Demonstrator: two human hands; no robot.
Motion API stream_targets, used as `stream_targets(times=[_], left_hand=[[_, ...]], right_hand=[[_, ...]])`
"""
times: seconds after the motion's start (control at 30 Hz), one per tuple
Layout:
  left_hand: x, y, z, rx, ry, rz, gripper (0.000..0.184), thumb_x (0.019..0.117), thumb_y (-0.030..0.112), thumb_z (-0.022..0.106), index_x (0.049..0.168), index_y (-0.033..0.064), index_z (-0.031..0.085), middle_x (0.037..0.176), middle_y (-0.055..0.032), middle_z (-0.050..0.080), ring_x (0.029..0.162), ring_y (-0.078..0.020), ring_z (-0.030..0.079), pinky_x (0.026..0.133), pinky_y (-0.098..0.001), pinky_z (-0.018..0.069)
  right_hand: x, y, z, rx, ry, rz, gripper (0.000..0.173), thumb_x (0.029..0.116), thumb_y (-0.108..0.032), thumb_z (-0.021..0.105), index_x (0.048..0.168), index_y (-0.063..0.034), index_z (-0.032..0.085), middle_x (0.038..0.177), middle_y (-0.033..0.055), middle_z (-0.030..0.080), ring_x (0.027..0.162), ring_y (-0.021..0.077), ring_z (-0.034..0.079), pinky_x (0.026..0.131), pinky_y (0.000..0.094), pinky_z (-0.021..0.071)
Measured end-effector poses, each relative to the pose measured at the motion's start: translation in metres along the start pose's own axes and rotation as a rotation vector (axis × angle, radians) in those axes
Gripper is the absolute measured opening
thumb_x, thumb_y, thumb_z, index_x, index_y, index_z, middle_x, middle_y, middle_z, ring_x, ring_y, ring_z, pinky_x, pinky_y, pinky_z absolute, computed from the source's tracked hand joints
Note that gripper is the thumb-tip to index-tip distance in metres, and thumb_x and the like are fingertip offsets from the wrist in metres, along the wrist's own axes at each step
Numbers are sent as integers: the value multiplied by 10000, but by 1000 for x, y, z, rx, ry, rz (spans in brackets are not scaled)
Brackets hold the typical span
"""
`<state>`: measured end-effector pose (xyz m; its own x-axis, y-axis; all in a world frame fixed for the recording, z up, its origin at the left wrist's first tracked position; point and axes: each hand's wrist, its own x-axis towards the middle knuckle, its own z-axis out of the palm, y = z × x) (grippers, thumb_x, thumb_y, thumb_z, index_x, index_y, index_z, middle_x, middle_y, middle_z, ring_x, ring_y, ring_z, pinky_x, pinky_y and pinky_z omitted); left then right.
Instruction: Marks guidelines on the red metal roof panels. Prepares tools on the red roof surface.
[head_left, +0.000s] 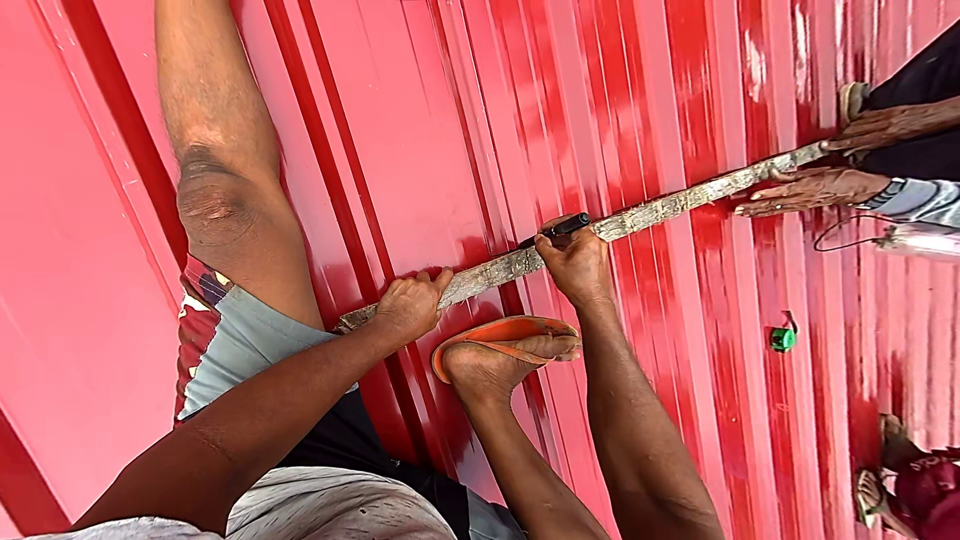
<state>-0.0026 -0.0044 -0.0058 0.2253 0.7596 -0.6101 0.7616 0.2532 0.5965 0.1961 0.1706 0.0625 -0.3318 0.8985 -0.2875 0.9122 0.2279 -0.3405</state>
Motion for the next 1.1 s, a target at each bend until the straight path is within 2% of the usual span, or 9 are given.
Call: stream_targets(times=[0.1,0.2,0.37,0.47,0.6,0.7,0.87,1.0,1.1], left_hand=[[0,2,-1,1,-6,-4,682,974,322,609,1593,246,335,1212,-198,651,996,-366,696,821,-533,560],[0,2,-3,5,3,-11,672,970,315,609,1586,239,351,1234,-194,655,1031,-369,695,841,-546,559],[-3,4,0,38,21,-30,679,960,346,602,1580,215,358,1264,-222,647,1066,-413,681,865,-604,533],[-3,7,1,108,55,-53,720,952,404,590,1596,205,334,1296,-223,646,1078,-426,684,891,-612,535],[-8,12,-1,168,93,-50,766,945,464,612,1596,181,327,1293,-229,655,1131,-431,669,940,-626,521],[-11,15,-3,194,104,-55,793,940,454,644,1605,175,315,1299,-235,657,1171,-434,656,974,-629,511],[-11,21,-4,246,112,-88,801,939,460,659,1598,171,307,1270,-236,672,1181,-424,658,989,-615,513],[-12,23,-5,258,102,-90,806,932,436,696,1585,153,319,1259,-253,672,1193,-437,648,1003,-620,506],[-10,21,-6,270,102,-94,802,932,428,712,1576,144,329,1254,-262,670,1189,-442,650,1005,-614,511]], right_hand=[[3,12,-4,49,102,0,202,975,-175,692,1167,-113,676,959,70,753,791,170,724,763,425,598],[-5,3,-42,250,368,-137,236,1004,-168,667,1212,-60,642,1047,63,724,872,104,719,816,307,621],[-79,-91,-138,372,603,-253,212,1085,-49,443,1281,24,478,1188,65,636,1087,59,629,981,221,505],[-114,-48,-188,124,574,-248,229,1088,-166,472,1273,-41,521,1091,52,706,953,84,694,849,282,586],[-192,-2,-217,-139,239,-114,307,1050,-307,511,1266,-106,596,875,50,683,715,171,679,657,428,591],[-258,44,-215,-148,135,45,359,1060,-364,481,1252,-90,610,868,113,657,741,254,650,691,482,542],[-386,116,-196,-27,305,310,357,1057,-366,482,1241,-93,618,812,109,626,692,259,614,652,492,509],[-474,150,-167,189,460,469,346,1069,-301,481,1306,-75,596,923,127,683,755,236,692,725,468,591],[-517,164,-148,268,564,512,345,1060,-282,474,1312,-79,593,907,107,671,726,215,671,690,440,578]])
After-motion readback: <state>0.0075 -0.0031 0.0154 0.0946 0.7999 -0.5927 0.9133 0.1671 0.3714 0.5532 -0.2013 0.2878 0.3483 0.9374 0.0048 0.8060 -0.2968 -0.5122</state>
